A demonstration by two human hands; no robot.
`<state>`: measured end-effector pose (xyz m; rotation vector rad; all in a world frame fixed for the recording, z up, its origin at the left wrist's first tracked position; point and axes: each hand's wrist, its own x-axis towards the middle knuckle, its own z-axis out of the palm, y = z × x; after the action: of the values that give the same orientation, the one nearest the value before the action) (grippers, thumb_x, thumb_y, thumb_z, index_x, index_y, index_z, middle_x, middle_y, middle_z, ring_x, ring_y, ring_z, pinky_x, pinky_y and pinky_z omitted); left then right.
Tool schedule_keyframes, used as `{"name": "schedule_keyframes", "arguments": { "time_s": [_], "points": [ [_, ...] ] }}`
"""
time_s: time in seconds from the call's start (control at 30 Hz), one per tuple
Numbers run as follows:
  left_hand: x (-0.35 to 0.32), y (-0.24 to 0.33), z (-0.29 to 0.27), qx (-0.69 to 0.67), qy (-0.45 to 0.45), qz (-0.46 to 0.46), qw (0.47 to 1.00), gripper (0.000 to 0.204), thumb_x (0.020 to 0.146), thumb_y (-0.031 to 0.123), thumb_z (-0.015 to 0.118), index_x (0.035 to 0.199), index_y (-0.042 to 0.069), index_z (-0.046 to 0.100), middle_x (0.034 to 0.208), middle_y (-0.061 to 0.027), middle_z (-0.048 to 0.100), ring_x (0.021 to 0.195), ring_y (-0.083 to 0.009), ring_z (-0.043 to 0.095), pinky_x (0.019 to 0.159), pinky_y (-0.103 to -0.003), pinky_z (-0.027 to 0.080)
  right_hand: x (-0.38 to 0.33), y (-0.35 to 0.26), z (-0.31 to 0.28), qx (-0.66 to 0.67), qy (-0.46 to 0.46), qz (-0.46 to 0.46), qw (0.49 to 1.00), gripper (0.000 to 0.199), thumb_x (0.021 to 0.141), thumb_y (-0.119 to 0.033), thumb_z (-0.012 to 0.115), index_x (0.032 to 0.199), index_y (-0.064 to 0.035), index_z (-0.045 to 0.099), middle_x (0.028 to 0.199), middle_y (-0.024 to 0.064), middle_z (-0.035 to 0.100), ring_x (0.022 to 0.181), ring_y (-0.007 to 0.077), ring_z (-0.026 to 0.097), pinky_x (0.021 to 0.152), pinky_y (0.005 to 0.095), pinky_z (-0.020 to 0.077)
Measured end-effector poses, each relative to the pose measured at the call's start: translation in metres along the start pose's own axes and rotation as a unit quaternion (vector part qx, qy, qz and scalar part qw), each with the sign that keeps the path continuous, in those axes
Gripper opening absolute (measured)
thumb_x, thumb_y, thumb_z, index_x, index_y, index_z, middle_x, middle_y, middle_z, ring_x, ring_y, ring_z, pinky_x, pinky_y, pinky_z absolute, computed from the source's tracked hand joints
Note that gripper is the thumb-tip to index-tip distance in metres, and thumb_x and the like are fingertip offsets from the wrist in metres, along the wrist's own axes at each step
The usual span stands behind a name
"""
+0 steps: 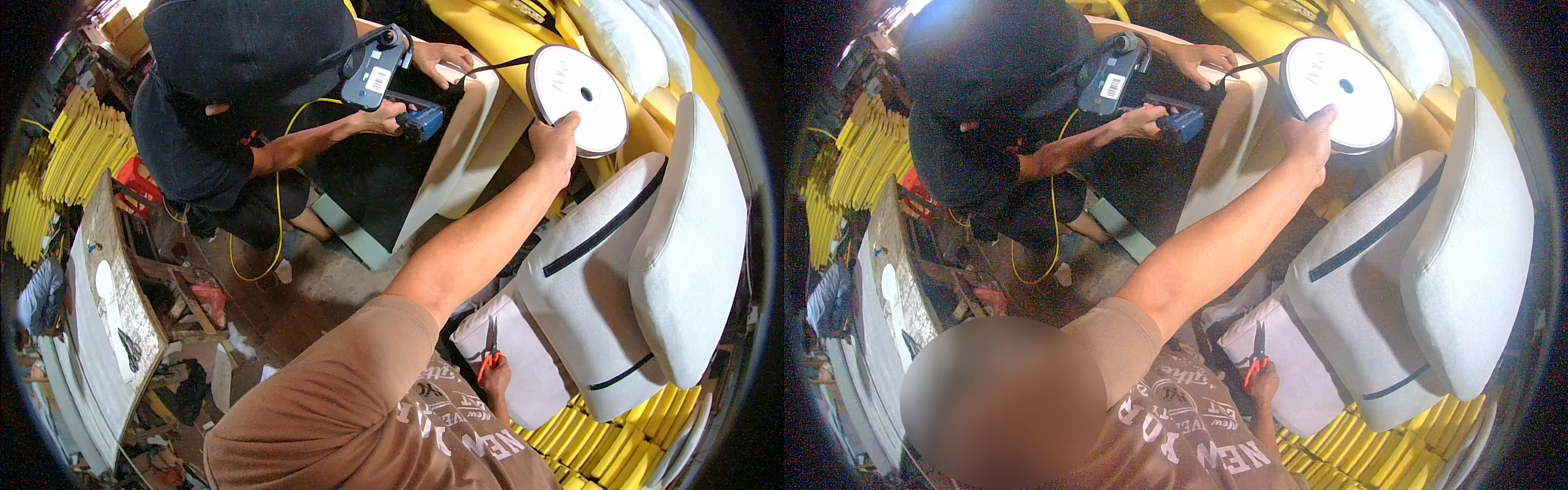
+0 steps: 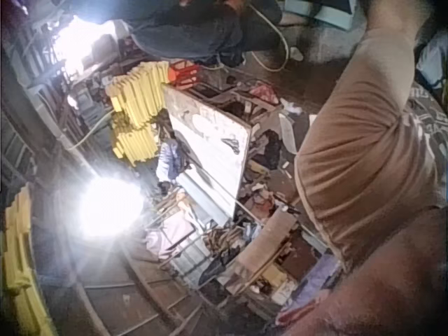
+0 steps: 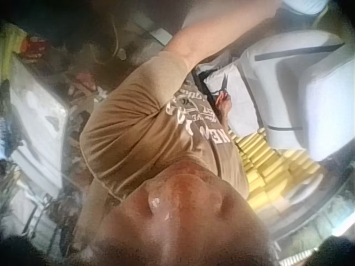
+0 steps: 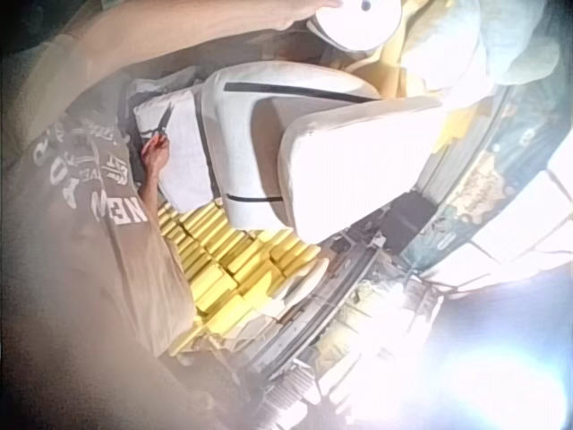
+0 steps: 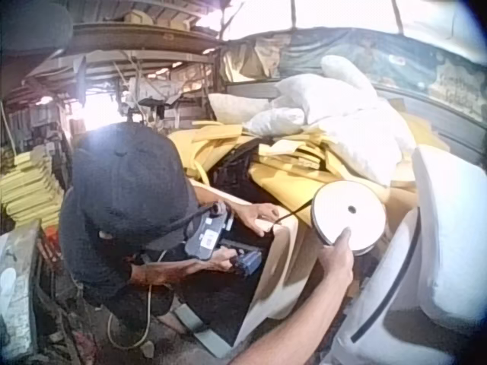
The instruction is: The person holds a roll of black tape and positions it along the edge of a white upholstered seat while a coworker uses a staple gun to attach the tape. The person then uses scissors to cut a piece of black fabric on the seat surface.
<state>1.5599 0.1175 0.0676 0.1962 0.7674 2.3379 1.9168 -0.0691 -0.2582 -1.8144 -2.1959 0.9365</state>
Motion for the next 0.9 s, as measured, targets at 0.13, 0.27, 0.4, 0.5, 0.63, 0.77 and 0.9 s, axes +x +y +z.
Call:
{"name": "schedule_keyframes", "arguments": {
  "time_s": [0.13,0.27,0.4,0.5,0.63,0.77,0.9],
  "points": [
    [-0.004,0.004,0.001,-0.001,-0.002,0.015,1.0,0.036,0.079,0.013,0.067,0.107,-0.008,0.059,0.104,-0.0153,0.063,0.091,-0.0206,0.062,0.079,-0.032,0.047,0.001,0.005,0.003,-0.014,0.005,0.005,1.0,0.019,0.08,-0.02,0.063,0.09,-0.0041,0.06,0.079,0.0193,0.066,0.075,0.0362,0.065,0.063,0.0427,0.0477],
    [-0.002,0.006,-0.001,0.011,-0.014,0.011,1.0,0.038,0.079,0.014,0.067,0.109,-0.009,0.058,0.105,-0.0163,0.064,0.092,-0.0214,0.062,0.08,-0.032,0.047,-0.001,0.003,0.003,0.04,-0.002,0.01,0.999,0.017,0.078,-0.016,0.062,0.09,-0.004,0.06,0.079,0.0195,0.065,0.076,0.0373,0.064,0.064,0.043,0.0473],
    [-0.008,0.021,0.001,0.033,-0.005,-0.017,0.999,0.037,0.081,0.008,0.065,0.113,-0.008,0.054,0.109,-0.0161,0.062,0.097,-0.0213,0.06,0.086,-0.033,0.045,-0.005,-0.017,-0.011,0.027,-0.007,-0.007,1.0,0.017,0.076,-0.012,0.06,0.091,-0.0029,0.059,0.081,0.0213,0.064,0.079,0.0396,0.063,0.066,0.0435,0.0471],
    [-0.008,0.037,-0.002,0.065,-0.01,-0.009,0.998,0.038,0.08,0.009,0.066,0.112,-0.01,0.054,0.107,-0.0177,0.062,0.097,-0.0224,0.06,0.086,-0.034,0.045,0.008,-0.055,-0.022,0.018,-0.028,-0.062,0.998,0.018,0.077,-0.015,0.062,0.089,-0.0017,0.059,0.081,0.0233,0.063,0.079,0.0421,0.061,0.067,0.0442,0.0466],
    [0.001,0.04,-0.003,0.058,-0.017,0.026,0.998,0.036,0.08,0.01,0.066,0.108,-0.009,0.056,0.106,-0.0187,0.062,0.096,-0.023,0.06,0.086,-0.034,0.045,0.051,-0.158,-0.044,0.041,-0.005,-0.164,0.986,0.029,0.076,-0.024,0.071,0.08,0.0011,0.057,0.066,0.0158,0.057,0.061,0.0248,0.055,0.059,0.0374,0.0445],
    [-0.007,0.042,0.001,0.067,-0.015,0.027,0.997,0.034,0.079,0.009,0.066,0.107,-0.009,0.058,0.103,-0.0172,0.064,0.092,-0.0221,0.061,0.082,-0.034,0.046,0.12,-0.277,-0.083,-0.072,0.035,-0.2,0.977,0.051,0.077,-0.048,0.065,0.1,-0.0032,0.061,0.09,0.0236,0.065,0.087,0.0405,0.062,0.072,0.0476,0.0483],
    [0.001,0.042,0.005,0.079,-0.017,0.034,0.996,0.032,0.078,0.006,0.065,0.106,-0.009,0.059,0.101,-0.0164,0.065,0.089,-0.0212,0.062,0.08,-0.033,0.047,0.185,-0.368,-0.118,-0.165,0.019,-0.28,0.946,0.044,0.073,-0.038,0.07,0.103,-0.0064,0.061,0.1,0.0188,0.066,0.098,0.0354,0.062,0.076,0.0456,0.0488]
  ]
}}
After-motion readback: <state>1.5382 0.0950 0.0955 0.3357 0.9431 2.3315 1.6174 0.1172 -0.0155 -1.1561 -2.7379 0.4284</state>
